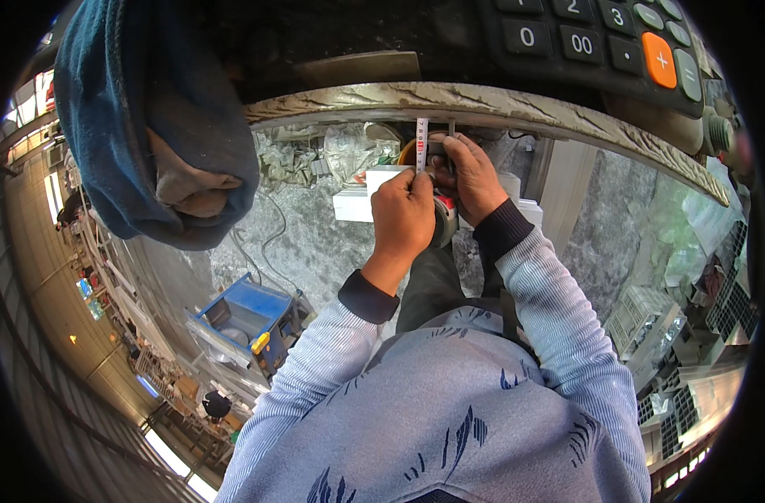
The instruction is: The person measures and marks aluminum profiles with a tape measure, then uses a miter saw to cut them to length. They repeatedly measure, mark, and cut multiple pieces in a workshop setting.
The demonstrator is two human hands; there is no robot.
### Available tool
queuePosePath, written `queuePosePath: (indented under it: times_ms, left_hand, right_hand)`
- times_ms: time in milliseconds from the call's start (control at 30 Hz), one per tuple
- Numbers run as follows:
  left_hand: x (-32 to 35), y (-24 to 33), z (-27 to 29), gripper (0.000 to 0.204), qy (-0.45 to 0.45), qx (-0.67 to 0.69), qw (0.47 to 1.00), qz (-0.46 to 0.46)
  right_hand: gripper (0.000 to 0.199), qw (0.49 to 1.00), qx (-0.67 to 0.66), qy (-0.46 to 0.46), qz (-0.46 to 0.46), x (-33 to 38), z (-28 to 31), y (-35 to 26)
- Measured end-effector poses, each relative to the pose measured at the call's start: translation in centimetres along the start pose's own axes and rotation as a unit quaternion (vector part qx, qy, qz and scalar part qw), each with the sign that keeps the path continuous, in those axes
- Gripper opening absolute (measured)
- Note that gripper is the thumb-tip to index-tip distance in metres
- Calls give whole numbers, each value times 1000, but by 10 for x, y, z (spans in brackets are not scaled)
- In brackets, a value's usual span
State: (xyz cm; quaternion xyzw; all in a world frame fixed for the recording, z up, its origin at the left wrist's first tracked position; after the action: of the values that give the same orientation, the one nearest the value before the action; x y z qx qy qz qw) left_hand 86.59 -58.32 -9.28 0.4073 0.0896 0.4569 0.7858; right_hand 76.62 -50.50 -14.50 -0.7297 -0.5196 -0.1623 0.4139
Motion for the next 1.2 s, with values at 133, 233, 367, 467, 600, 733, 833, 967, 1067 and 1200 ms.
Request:
queuePosePath:
  times_ms: [133, 233, 367, 467, 600, 733, 833, 967, 1067, 1200]
  left_hand:
    - [1, 0, 1, 30, -1, 1, 1000, -8]
    - [1, 0, 1, 30, 0, 7, 1000, 2]
    - [1, 0, 0, 30, 0, 1, 1000, -9]
    - [1, 0, 0, 30, 4, 8, 1000, -7]
    - [1, -1, 0, 30, -2, 18, 1000, 4]
    - [0, -3, -1, 31, 0, 24, 1000, -3]
    - [0, -4, -3, 31, -1, 25, 1000, 5]
    - [0, -3, -3, 32, 0, 19, 1000, 8]
    - [0, -3, -3, 32, 3, 18, 1000, 10]
    - [2, -2, -2, 33, -8, 31, 999, 18]
  right_hand:
    - [31, 1000, -1, 10, -6, 1, -1, 1]
    - [31, 1000, 14, 4, 5, 0, -1, 1]
    - [33, 1000, 30, 3, 6, -1, 3, 2]
    - [34, 999, 41, -1, 11, -2, 4, 4]
    - [36, 999, 40, -7, 11, -5, 6, 5]
    - [37, 999, 52, -8, 0, -3, 8, 3]
    - [37, 998, 54, -32, -4, -2, 8, 0]
    - [35, 998, 52, -23, 7, -2, 6, 0]
    - [33, 999, 41, -32, 10, -2, 6, 1]
    - [30, 999, 29, -42, 9, -3, 7, 1]
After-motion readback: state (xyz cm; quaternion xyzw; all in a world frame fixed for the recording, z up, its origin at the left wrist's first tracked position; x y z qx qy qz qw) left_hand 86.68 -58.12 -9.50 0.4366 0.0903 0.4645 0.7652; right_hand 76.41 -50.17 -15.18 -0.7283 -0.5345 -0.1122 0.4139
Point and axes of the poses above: each hand's wrist, its own x-axis away from the middle knuckle, its own z-axis out of the back of the hand, y = z × x, the point moved 1 cm from there along -x, towards the middle knuckle, and after that the axes turned 5 degrees about y, right-handed, at the moved point
